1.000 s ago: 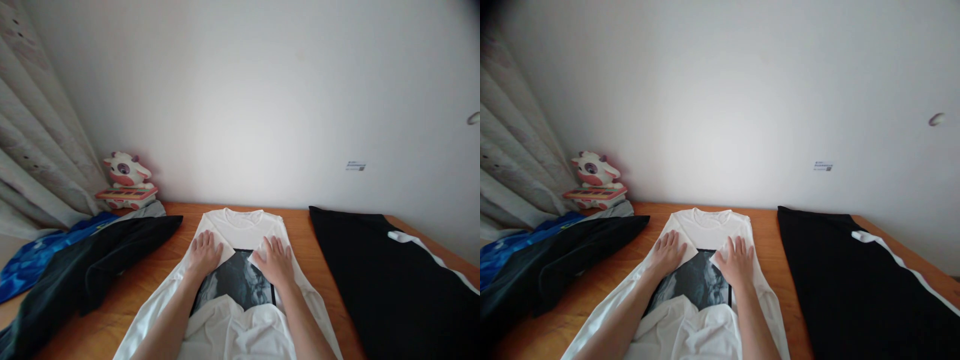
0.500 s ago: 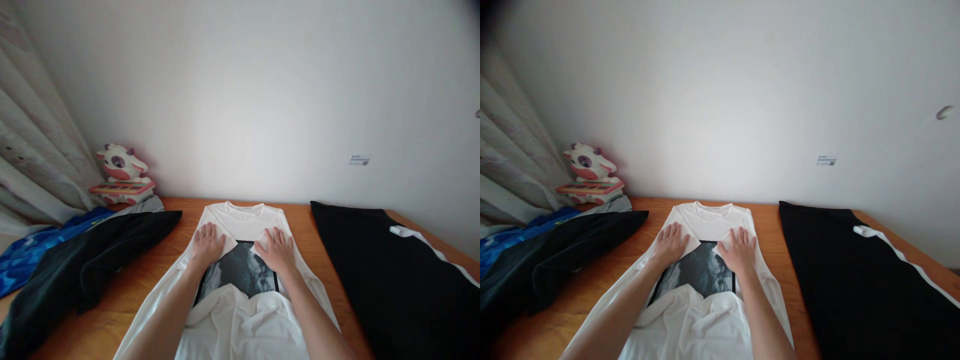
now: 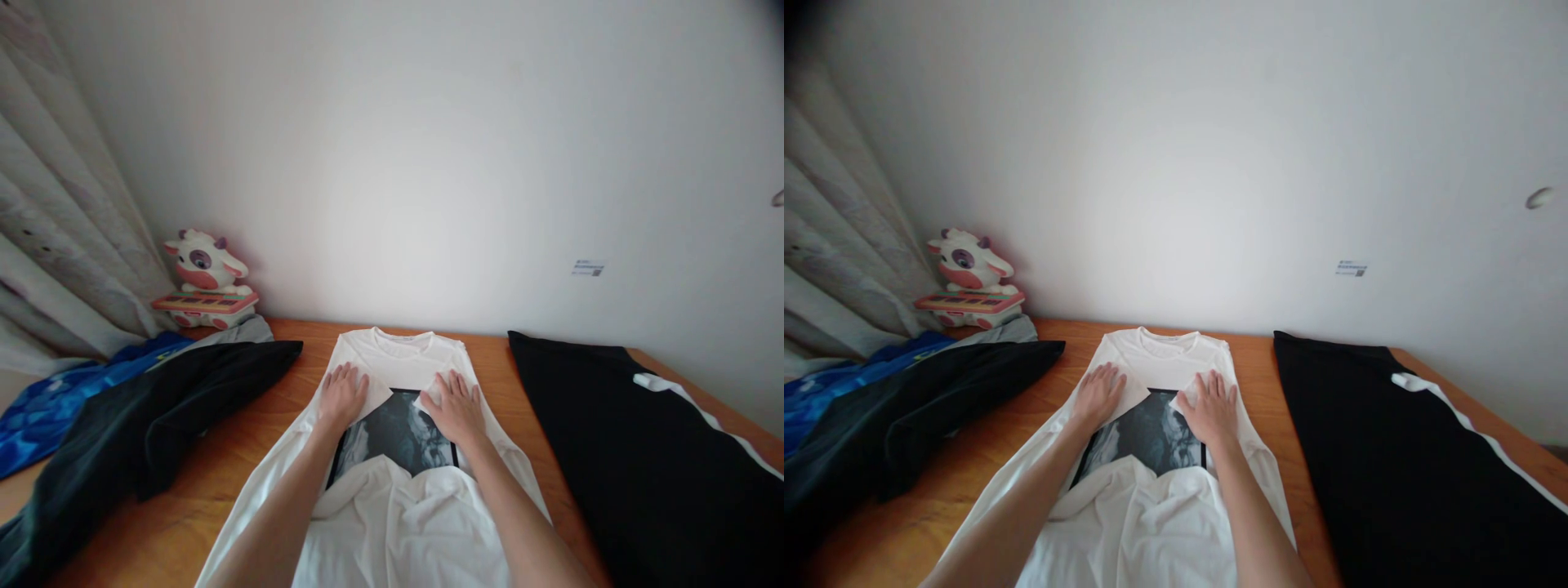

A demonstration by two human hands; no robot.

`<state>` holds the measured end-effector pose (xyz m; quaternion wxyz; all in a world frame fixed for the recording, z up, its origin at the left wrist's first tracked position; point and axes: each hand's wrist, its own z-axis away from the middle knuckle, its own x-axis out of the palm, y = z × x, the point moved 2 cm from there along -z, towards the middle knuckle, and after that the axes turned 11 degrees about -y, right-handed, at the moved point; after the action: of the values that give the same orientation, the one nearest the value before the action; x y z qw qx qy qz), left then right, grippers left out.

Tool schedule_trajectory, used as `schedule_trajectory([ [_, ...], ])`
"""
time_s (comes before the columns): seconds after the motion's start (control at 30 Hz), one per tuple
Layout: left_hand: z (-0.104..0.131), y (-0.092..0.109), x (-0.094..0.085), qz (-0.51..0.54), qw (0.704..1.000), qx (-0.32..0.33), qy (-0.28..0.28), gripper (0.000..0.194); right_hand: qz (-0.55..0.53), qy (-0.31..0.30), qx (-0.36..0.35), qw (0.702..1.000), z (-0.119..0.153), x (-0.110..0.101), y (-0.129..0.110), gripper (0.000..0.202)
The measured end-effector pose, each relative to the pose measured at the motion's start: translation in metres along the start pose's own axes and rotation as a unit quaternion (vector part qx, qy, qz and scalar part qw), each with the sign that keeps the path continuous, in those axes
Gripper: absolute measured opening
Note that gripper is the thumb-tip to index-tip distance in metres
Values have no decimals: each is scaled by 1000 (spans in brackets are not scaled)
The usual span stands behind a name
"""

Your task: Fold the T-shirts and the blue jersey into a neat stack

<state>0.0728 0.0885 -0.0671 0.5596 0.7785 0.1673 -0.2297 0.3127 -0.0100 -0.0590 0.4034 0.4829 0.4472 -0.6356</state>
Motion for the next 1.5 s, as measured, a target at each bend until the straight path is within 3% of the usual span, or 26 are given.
schedule_trajectory([
  [0.17, 2, 14, -20, 11, 997, 17, -79, 25, 17, 91, -66, 994, 17, -10, -9, 46],
  [0.3, 28, 37, -55, -4, 977, 81, -196, 27, 9, 110, -169, 979, 40, -17, 2, 30],
  [0.33, 41, 42, -67, -17, 966, 110, -233, 26, -11, 118, -192, 974, 49, -19, 11, 29],
  [0.4, 70, 50, -91, -87, 917, 196, -337, 25, -72, 128, -236, 961, 70, -25, 34, 28],
  [0.47, 98, 50, -115, -137, 882, 233, -385, 23, -140, 106, -260, 949, 93, -29, 59, 28],
  [0.6, 123, 35, -142, -165, 882, 206, -390, 35, -200, 46, -259, 944, 129, -30, 94, 28],
  [0.73, 109, 29, -142, -159, 895, 142, -392, 30, -191, 44, -255, 947, 141, -25, 96, 31],
  [0.83, 95, 32, -138, -74, 908, 87, -404, 32, -210, 74, -259, 940, 144, -21, 93, 23],
  [0.9, 90, 30, -135, 49, 929, 32, -365, 39, -252, 86, -256, 929, 145, -18, 94, 25],
  [0.97, 88, 22, -131, 177, 942, -26, -283, 46, -313, 89, -223, 919, 144, -14, 100, 27],
  [1.03, 89, 11, -127, 264, 939, -74, -206, 51, -374, 92, -174, 906, 142, -10, 108, 33],
  [1.1, 90, 2, -124, 312, 927, -107, -177, 50, -426, 95, -127, 891, 138, -8, 115, 39],
  [1.17, 91, -1, -125, 336, 912, -124, -198, 47, -469, 81, -91, 875, 136, -8, 119, 45],
  [1.23, 91, 1, -129, 331, 901, -121, -253, 46, -500, 49, -56, 863, 135, -9, 119, 48],
  [1.33, 91, 6, -133, 292, 894, -114, -321, 56, -509, 26, -63, 858, 141, -11, 112, 48],
  [1.43, 90, 4, -131, 296, 898, -142, -294, 57, -483, 18, -100, 870, 148, -11, 106, 70],
  [1.5, 89, 1, -128, 320, 897, -160, -258, 52, -456, -4, -107, 884, 149, -9, 106, 69],
])
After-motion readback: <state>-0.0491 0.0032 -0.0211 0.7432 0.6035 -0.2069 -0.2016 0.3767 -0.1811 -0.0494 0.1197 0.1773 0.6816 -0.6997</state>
